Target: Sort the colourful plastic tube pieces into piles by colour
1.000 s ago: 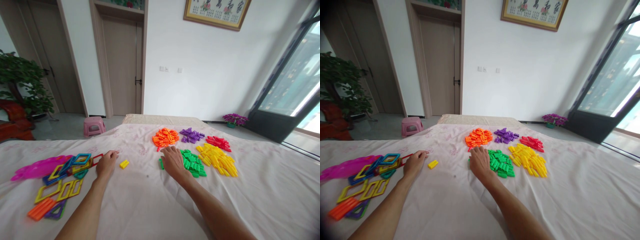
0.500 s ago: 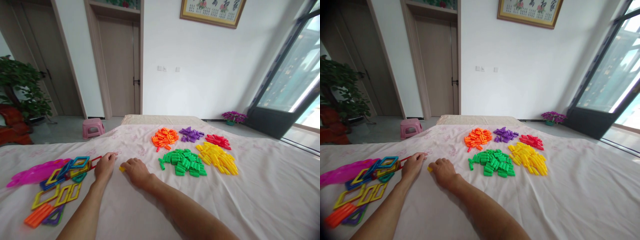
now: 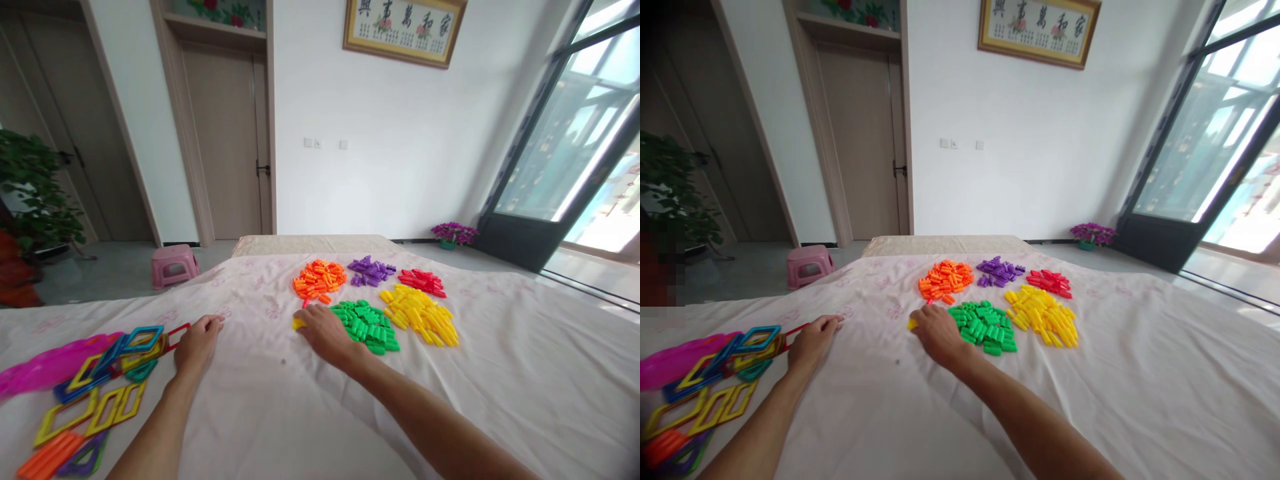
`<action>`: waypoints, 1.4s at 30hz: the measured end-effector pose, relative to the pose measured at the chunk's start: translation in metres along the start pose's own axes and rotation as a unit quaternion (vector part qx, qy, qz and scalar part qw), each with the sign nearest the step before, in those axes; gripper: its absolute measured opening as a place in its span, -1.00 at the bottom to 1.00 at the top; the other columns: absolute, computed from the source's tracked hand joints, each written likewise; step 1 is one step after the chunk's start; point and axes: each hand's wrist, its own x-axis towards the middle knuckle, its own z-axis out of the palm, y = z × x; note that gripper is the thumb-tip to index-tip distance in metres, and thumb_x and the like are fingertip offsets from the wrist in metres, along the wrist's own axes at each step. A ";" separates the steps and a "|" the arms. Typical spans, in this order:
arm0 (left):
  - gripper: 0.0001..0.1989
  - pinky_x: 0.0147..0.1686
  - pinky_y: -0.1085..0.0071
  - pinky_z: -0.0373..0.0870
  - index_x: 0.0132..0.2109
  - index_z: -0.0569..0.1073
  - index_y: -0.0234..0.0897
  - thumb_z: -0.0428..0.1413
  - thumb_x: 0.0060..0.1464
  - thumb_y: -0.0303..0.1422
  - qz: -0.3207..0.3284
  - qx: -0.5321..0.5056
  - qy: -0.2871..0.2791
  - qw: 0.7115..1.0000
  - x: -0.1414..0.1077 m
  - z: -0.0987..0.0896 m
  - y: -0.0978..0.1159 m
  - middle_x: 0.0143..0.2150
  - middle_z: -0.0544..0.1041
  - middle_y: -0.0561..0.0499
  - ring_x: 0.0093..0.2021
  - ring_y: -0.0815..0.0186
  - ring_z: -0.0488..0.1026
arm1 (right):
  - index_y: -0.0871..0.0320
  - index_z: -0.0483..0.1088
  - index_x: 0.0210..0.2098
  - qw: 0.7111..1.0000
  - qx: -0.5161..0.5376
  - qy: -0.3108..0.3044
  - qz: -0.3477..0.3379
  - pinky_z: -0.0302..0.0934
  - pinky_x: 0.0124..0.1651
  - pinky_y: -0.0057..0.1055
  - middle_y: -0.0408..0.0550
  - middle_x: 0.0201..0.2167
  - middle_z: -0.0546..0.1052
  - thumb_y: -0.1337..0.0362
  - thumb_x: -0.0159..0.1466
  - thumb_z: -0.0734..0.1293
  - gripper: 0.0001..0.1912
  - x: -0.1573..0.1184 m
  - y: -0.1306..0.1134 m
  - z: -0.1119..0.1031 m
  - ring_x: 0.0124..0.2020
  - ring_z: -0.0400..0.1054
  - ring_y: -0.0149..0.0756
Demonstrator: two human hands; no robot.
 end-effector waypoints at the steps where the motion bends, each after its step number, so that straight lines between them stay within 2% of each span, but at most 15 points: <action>1: -0.61 -0.23 0.28 0.30 -0.05 0.60 -0.05 -0.06 0.18 -0.11 0.002 0.003 -0.001 1.000 0.000 0.000 0.000 0.00 0.66 0.02 0.01 0.01 0.52 | 0.12 0.44 0.01 0.999 -0.008 0.015 0.038 0.20 0.01 -0.32 0.02 -0.10 0.54 0.24 0.42 0.27 -0.78 -0.011 0.021 -0.011 -0.04 0.38 -0.18; 5: -0.60 -0.21 0.27 0.32 -0.04 0.59 -0.06 -0.06 0.18 -0.10 0.007 0.001 -0.004 1.000 0.001 0.001 -0.001 -0.01 0.66 0.01 0.02 0.01 0.52 | 0.13 0.46 0.08 0.978 -0.055 0.081 0.185 0.20 0.10 -0.21 0.10 -0.02 0.55 0.23 0.41 0.24 -0.69 -0.057 0.105 -0.043 0.03 0.38 -0.08; 7: -0.60 -0.22 0.27 0.33 -0.04 0.60 -0.06 -0.06 0.19 -0.10 0.009 0.004 -0.004 1.000 0.001 0.001 -0.001 -0.02 0.67 0.01 0.02 0.00 0.53 | 0.14 0.45 0.11 0.960 -0.067 0.128 0.241 0.19 0.16 -0.13 0.13 0.02 0.55 0.20 0.40 0.23 -0.64 -0.077 0.136 -0.045 0.08 0.37 -0.01; 9: -0.60 -0.23 0.27 0.34 -0.05 0.61 -0.06 -0.05 0.18 -0.09 0.014 0.010 0.000 1.000 0.000 0.001 -0.001 -0.02 0.67 0.00 0.01 0.00 0.53 | 0.14 0.43 0.15 0.947 -0.050 0.173 0.266 0.17 0.21 -0.08 0.14 0.08 0.53 0.16 0.41 0.18 -0.60 -0.095 0.153 -0.035 0.13 0.36 0.00; 11: -0.60 -0.24 0.27 0.34 -0.05 0.61 -0.06 -0.04 0.18 -0.09 0.018 0.015 0.003 1.000 0.000 0.001 0.000 -0.02 0.67 -0.01 -0.01 -0.01 0.54 | 0.14 0.38 0.21 0.947 -0.019 0.182 0.265 0.17 0.25 -0.07 0.14 0.15 0.50 0.12 0.43 0.13 -0.55 -0.109 0.156 -0.017 0.18 0.34 -0.03; 13: -0.61 -0.23 0.26 0.35 -0.06 0.61 -0.06 -0.04 0.17 -0.09 0.015 0.018 0.002 1.000 0.000 0.001 -0.001 -0.01 0.66 -0.02 -0.01 -0.01 0.54 | 0.15 0.31 0.28 0.954 0.002 0.156 0.256 0.18 0.27 -0.07 0.15 0.21 0.45 0.11 0.45 0.09 -0.50 -0.116 0.149 0.005 0.23 0.31 -0.05; 17: -0.62 -0.20 0.26 0.36 -0.05 0.61 -0.05 -0.01 0.16 -0.10 0.014 0.020 0.000 1.000 0.002 0.002 -0.003 0.01 0.66 -0.03 -0.02 0.02 0.53 | 0.17 0.25 0.33 0.961 -0.006 0.102 0.257 0.13 0.32 -0.01 0.20 0.29 0.36 0.17 0.46 0.06 -0.48 -0.113 0.130 0.037 0.33 0.20 -0.03; 21: -0.62 -0.19 0.27 0.36 -0.04 0.60 -0.05 -0.02 0.16 -0.09 0.016 0.030 -0.003 0.999 0.002 0.002 -0.003 0.02 0.65 -0.03 -0.01 0.03 0.53 | 0.19 0.32 0.28 0.969 0.009 0.099 0.227 0.10 0.35 0.05 0.21 0.26 0.41 0.20 0.45 0.07 -0.51 -0.102 0.128 0.043 0.31 0.24 -0.01; 24: -0.60 -0.17 0.27 0.38 -0.01 0.58 -0.05 -0.04 0.18 -0.07 0.031 0.043 -0.006 0.999 0.000 0.002 -0.002 0.03 0.64 -0.02 0.00 0.03 0.53 | 0.14 0.34 0.25 0.970 0.068 0.135 0.193 0.15 0.34 0.01 0.14 0.23 0.44 0.18 0.46 0.03 -0.51 -0.101 0.133 0.041 0.28 0.29 -0.09; 28: -0.56 0.02 0.33 0.38 0.05 0.54 -0.11 -0.07 0.23 -0.08 0.139 0.016 -0.037 0.989 -0.010 0.013 0.004 0.12 0.60 -0.02 0.11 0.14 0.50 | 0.15 0.35 0.24 0.939 0.128 0.204 0.245 0.17 0.34 -0.01 0.17 0.21 0.46 0.12 0.47 -0.02 -0.47 -0.104 0.137 0.042 0.27 0.32 -0.09; 31: -0.45 0.23 0.35 0.27 0.22 0.44 -0.19 -0.10 0.25 -0.04 0.212 -0.020 -0.096 0.972 -0.027 0.031 0.022 0.24 0.51 -0.08 0.25 0.20 0.41 | 0.16 0.36 0.23 0.930 0.147 0.207 0.265 0.14 0.35 0.01 0.21 0.19 0.47 0.10 0.47 -0.01 -0.47 -0.102 0.136 0.043 0.26 0.32 -0.06; 35: -0.33 0.40 0.24 0.02 0.41 0.23 -0.24 -0.16 0.30 0.00 0.294 0.004 -0.184 0.938 -0.064 0.070 0.074 0.44 0.26 -0.14 0.43 0.19 0.18 | 0.13 0.35 0.24 0.939 0.149 0.195 0.242 0.18 0.32 -0.04 0.14 0.20 0.48 0.14 0.48 0.00 -0.49 -0.101 0.132 0.040 0.24 0.34 -0.10; 39: -0.28 0.41 -0.04 -0.12 0.47 0.10 -0.27 -0.20 0.32 0.01 0.311 0.056 -0.200 0.927 -0.101 0.117 0.129 0.48 0.16 -0.26 0.49 0.02 0.02 | 0.06 0.39 0.22 0.936 0.154 0.205 0.243 0.21 0.32 -0.12 0.07 0.17 0.50 0.15 0.49 -0.05 -0.47 -0.104 0.131 0.033 0.23 0.35 -0.15; 42: -0.18 0.40 -0.14 -0.18 0.49 0.04 -0.37 -0.19 0.29 0.08 0.322 0.080 -0.189 0.924 -0.118 0.140 0.155 0.49 0.06 -0.38 0.50 -0.09 -0.05 | 0.08 0.45 0.16 0.920 0.200 0.235 0.242 0.20 0.33 -0.13 0.10 0.12 0.53 0.11 0.49 -0.06 -0.44 -0.105 0.133 0.031 0.20 0.36 -0.15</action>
